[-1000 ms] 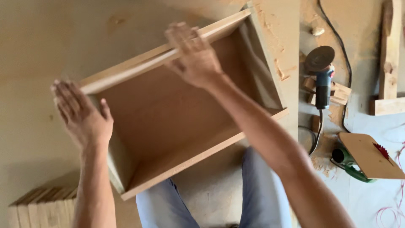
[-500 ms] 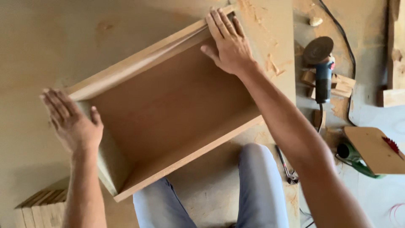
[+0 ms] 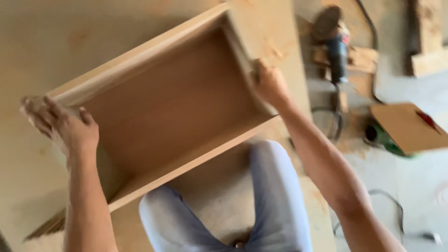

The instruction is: The person uses an orbital sander to smooth the edges and surfaces of a wooden drawer box. They work on the drawer's frame, sides, and bottom panel, repositioning the box to access different areas. The person also uses a hand scraper to remove material from the drawer's bottom surface.

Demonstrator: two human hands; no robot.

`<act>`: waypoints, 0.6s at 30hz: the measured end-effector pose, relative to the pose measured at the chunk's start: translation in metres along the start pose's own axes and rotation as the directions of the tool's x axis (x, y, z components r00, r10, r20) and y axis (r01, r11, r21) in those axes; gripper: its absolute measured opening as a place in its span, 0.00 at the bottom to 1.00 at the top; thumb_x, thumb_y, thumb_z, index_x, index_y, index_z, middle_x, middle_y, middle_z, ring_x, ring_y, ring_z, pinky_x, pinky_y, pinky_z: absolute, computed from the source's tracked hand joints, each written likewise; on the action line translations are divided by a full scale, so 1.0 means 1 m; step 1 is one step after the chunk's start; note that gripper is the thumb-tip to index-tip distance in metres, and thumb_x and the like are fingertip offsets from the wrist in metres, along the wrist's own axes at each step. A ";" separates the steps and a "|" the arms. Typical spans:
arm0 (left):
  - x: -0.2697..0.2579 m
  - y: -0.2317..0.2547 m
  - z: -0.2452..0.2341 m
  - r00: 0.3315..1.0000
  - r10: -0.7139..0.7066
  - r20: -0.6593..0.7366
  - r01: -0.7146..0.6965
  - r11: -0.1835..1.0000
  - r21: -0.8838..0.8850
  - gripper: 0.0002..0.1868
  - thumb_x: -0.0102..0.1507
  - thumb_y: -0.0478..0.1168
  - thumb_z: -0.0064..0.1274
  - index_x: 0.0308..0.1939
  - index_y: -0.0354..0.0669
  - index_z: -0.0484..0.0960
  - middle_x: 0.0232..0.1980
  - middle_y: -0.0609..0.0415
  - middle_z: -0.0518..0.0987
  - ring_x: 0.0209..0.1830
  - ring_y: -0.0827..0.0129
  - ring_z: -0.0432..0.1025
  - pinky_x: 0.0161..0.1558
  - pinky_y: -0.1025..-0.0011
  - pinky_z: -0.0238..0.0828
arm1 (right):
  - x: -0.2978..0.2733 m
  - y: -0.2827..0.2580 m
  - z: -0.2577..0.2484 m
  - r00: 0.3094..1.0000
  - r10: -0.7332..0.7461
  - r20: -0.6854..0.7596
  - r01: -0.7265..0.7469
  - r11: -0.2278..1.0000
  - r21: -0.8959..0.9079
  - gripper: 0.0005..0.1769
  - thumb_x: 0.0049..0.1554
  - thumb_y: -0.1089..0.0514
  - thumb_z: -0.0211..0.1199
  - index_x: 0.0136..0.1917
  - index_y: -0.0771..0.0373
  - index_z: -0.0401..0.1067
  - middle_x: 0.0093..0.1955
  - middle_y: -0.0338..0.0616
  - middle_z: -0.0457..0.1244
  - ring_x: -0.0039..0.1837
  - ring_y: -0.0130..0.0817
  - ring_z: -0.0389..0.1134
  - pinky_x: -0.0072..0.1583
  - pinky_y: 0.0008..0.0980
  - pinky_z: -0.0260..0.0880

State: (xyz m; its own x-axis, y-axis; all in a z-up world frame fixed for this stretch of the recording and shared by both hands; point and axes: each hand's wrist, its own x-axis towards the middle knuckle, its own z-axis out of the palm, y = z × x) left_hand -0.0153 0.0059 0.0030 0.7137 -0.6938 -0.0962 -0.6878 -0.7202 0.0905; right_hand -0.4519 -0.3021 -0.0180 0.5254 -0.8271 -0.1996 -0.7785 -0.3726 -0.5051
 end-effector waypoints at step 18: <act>-0.135 0.359 -0.021 0.973 0.113 -0.199 -0.220 0.708 -0.672 0.25 0.73 0.42 0.46 0.71 0.33 0.68 0.70 0.36 0.74 0.70 0.43 0.70 0.69 0.52 0.68 | 0.032 0.372 -0.048 0.741 0.417 0.526 -0.538 -0.099 0.837 0.22 0.51 0.52 0.70 0.57 0.58 0.69 0.40 0.43 0.67 0.35 0.37 0.70 0.36 0.40 0.73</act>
State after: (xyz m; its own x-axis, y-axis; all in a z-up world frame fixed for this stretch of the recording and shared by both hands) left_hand -0.3557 -0.1593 0.0693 0.6434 -0.7570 0.1143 -0.5548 -0.3582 0.7509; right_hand -0.7417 -0.4874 -0.1718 0.2455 -0.5469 -0.8004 0.0815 0.8344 -0.5452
